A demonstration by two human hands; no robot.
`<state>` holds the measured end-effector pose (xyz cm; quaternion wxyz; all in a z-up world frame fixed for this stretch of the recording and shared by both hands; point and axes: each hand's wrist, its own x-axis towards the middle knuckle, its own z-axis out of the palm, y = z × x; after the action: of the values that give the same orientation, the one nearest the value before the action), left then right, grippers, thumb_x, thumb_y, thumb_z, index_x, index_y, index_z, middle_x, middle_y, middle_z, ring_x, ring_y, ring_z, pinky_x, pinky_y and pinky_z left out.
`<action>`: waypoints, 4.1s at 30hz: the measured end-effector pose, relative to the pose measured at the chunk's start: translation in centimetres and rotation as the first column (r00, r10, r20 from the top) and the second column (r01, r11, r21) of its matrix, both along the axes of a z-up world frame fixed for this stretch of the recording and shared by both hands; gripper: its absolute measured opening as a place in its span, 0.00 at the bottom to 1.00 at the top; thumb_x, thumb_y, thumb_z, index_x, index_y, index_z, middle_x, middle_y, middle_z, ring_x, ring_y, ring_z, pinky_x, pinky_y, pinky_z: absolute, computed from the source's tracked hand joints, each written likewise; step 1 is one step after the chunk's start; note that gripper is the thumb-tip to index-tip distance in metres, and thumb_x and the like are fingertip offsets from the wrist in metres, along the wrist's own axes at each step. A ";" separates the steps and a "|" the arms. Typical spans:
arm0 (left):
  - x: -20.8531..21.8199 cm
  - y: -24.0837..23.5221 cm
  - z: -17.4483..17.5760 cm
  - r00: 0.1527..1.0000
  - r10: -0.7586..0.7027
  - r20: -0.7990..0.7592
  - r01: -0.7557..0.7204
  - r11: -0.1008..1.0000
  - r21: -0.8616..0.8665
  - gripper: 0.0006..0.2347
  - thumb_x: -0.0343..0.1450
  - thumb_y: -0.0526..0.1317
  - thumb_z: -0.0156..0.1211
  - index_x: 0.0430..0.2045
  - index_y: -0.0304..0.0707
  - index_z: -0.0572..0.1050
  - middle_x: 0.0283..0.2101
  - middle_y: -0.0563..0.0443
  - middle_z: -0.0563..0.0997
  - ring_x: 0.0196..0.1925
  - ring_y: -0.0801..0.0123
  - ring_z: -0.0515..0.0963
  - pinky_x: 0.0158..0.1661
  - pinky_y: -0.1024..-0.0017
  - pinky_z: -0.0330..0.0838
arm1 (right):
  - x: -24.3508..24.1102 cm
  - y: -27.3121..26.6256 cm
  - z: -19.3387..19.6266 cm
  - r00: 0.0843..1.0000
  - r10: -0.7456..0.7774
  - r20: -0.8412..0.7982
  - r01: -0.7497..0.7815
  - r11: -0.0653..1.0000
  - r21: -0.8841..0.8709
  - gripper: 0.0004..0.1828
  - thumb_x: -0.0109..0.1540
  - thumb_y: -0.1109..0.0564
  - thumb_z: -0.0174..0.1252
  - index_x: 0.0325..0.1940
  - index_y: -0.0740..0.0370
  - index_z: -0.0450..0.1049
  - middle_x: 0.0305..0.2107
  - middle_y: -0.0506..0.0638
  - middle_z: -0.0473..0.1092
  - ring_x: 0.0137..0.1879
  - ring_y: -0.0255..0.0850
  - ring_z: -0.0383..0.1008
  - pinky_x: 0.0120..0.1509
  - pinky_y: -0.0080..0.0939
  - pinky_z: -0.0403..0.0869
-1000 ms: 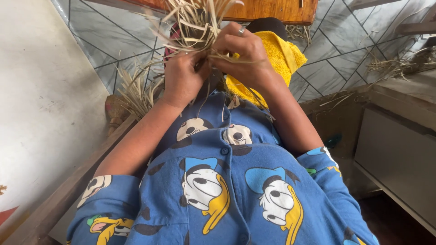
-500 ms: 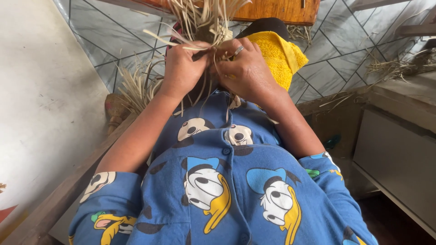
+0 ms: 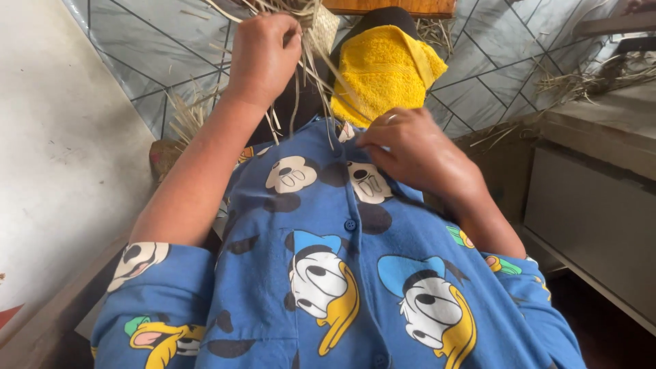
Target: Weaving dried straw strands together to create a patterned handcrafted object.
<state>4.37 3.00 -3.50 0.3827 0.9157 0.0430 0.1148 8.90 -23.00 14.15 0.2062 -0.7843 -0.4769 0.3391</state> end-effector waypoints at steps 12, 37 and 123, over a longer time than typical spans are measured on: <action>1.1 0.5 -0.3 0.998 -0.057 -0.006 0.056 0.998 -0.022 0.03 0.70 0.31 0.74 0.31 0.35 0.84 0.32 0.44 0.80 0.34 0.53 0.81 0.34 0.58 0.74 | -2.8 2.0 -7.2 0.956 -0.007 -0.293 0.012 1.000 0.014 0.18 0.70 0.42 0.57 0.35 0.55 0.68 0.27 0.51 0.71 0.33 0.48 0.74 0.40 0.49 0.68; -1.3 -0.5 0.7 0.996 -0.081 0.025 0.084 0.979 -0.183 0.04 0.71 0.28 0.65 0.34 0.27 0.85 0.38 0.45 0.88 0.43 0.58 0.85 0.47 0.62 0.81 | 5.2 -0.1 -3.6 0.873 -0.466 -0.147 0.477 0.748 0.462 0.05 0.70 0.76 0.64 0.46 0.73 0.78 0.36 0.58 0.74 0.40 0.43 0.73 0.45 0.39 0.75; -0.1 -8.4 -1.5 0.975 -0.190 -0.117 0.186 0.982 -0.045 0.07 0.67 0.23 0.51 0.25 0.35 0.73 0.23 0.44 0.77 0.35 0.49 0.75 0.26 0.55 0.71 | 1.2 0.8 -14.2 0.883 -0.450 0.134 0.278 0.731 0.624 0.05 0.68 0.63 0.67 0.45 0.70 0.81 0.41 0.60 0.73 0.44 0.52 0.78 0.49 0.48 0.79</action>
<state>4.29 -5.39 -5.03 0.4041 0.9142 -0.0187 0.0220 10.14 -22.16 -0.02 0.4328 -0.7991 -0.4170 0.0145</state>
